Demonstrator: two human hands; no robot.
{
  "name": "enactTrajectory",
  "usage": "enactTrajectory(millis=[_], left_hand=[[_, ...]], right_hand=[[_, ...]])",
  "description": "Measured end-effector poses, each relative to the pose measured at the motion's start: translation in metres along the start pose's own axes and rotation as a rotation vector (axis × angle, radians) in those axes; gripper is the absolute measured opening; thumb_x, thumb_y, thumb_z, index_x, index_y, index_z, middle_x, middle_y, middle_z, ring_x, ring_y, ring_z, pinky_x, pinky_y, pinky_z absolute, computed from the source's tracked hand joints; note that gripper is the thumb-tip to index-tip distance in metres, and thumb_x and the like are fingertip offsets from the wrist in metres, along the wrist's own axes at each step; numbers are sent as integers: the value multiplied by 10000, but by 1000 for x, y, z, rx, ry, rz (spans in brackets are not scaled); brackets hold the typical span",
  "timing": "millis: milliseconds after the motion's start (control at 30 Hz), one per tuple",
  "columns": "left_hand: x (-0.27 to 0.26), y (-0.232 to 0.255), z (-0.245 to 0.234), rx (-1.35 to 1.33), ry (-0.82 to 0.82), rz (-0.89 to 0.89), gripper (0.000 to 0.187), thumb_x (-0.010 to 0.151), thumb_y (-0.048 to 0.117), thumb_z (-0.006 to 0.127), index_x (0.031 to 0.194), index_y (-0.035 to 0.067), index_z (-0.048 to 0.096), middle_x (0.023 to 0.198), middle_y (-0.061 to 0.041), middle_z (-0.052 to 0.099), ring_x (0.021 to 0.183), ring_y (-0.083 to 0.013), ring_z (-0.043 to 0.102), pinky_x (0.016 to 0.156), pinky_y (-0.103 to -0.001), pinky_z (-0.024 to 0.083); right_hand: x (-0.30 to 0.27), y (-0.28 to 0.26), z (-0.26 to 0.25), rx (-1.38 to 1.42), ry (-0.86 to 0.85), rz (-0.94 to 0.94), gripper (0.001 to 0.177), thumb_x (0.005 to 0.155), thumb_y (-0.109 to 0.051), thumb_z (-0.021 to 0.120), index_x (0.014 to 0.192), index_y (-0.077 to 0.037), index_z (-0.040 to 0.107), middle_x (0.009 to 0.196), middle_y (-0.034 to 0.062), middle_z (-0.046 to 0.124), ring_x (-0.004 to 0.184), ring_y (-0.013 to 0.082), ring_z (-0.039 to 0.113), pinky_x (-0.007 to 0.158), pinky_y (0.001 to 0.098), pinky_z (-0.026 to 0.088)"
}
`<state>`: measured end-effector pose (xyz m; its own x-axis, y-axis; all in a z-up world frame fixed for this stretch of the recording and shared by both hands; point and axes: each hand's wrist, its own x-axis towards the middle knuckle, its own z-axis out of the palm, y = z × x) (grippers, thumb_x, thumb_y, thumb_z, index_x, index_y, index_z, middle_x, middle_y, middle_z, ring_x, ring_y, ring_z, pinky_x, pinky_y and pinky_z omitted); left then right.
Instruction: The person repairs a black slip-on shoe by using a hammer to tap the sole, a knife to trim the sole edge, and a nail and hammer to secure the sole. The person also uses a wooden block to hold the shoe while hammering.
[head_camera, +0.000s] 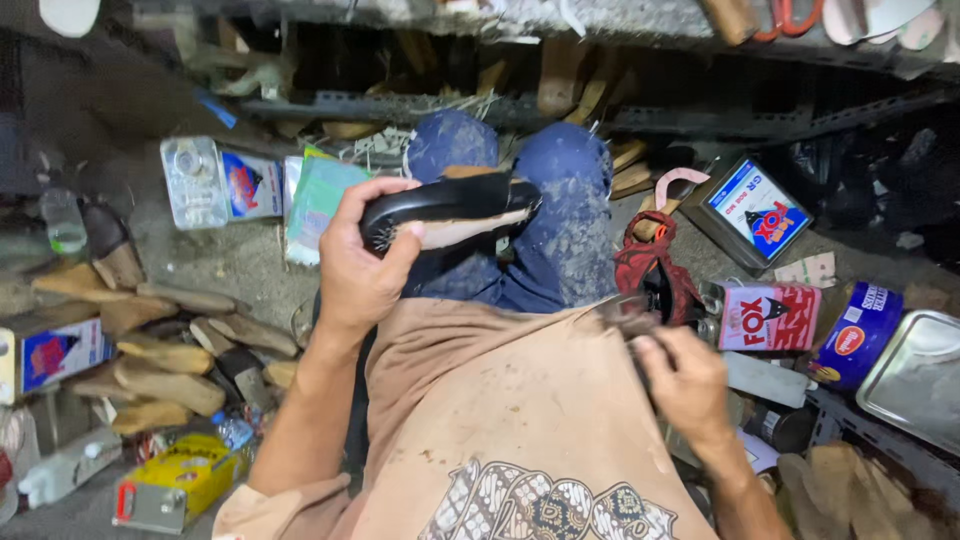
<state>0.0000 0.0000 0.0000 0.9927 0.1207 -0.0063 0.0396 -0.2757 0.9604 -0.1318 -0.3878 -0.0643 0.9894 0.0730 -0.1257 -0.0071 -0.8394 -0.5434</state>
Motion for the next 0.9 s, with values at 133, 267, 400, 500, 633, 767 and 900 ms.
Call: enactTrajectory(millis=[133, 267, 400, 500, 633, 767, 900], left_hand=[[1, 1, -6, 95, -91, 59, 365, 855, 160, 645, 1211, 78, 642, 1216, -85, 690, 1149, -226, 657, 1036, -334, 484], [0, -7, -5, 120, -40, 20, 303, 929, 260, 678, 1171, 81, 714, 1206, -73, 728, 1171, -216, 670, 1045, -341, 481], [8, -12, -7, 119, -11, -112, 288, 888, 264, 702, 1139, 135, 763, 1061, -14, 773, 944, -124, 697, 909, -258, 498], [11, -21, -7, 97, 0, -195, 288, 875, 258, 724, 1139, 153, 774, 917, 1, 778, 787, -89, 678, 815, -227, 508], [16, -19, -7, 115, -15, -251, 303, 865, 281, 719, 1142, 173, 777, 880, 13, 781, 797, -84, 669, 815, -226, 503], [17, -17, -7, 116, -34, -279, 294, 869, 292, 720, 1136, 179, 772, 858, 6, 784, 800, -83, 695, 801, -237, 515], [20, -20, -5, 207, -76, -90, 306, 860, 291, 741, 1136, 160, 758, 1110, -15, 783, 1033, -133, 713, 910, -273, 502]], right_hand=[[11, 17, 29, 397, 35, 30, 290, 1002, -213, 586, 1206, -8, 616, 1267, 140, 631, 1224, 268, 596, 1101, 372, 448], [46, -11, 50, 925, -592, 480, 600, 847, -221, 700, 1420, -59, 622, 1393, 18, 647, 1205, 128, 577, 1064, 305, 446], [79, -7, -44, 613, -652, 259, 512, 922, -229, 664, 1417, -98, 648, 1475, -19, 667, 1322, 67, 587, 1167, 262, 394], [76, -7, -119, 151, -830, 289, 521, 948, -460, 522, 1426, -290, 639, 1327, -118, 785, 1160, 36, 708, 985, 216, 475], [52, 26, -149, 717, -1001, 227, 459, 969, -244, 589, 1370, -34, 669, 1061, 78, 824, 849, 143, 717, 793, 288, 570], [19, 80, -143, 1257, -382, 518, 570, 909, -157, 614, 1379, 154, 529, 849, 360, 741, 637, 415, 757, 602, 493, 628], [52, -53, -123, 936, -260, 677, 632, 906, -235, 591, 1528, -125, 579, 725, 175, 665, 494, 236, 561, 414, 334, 426]])
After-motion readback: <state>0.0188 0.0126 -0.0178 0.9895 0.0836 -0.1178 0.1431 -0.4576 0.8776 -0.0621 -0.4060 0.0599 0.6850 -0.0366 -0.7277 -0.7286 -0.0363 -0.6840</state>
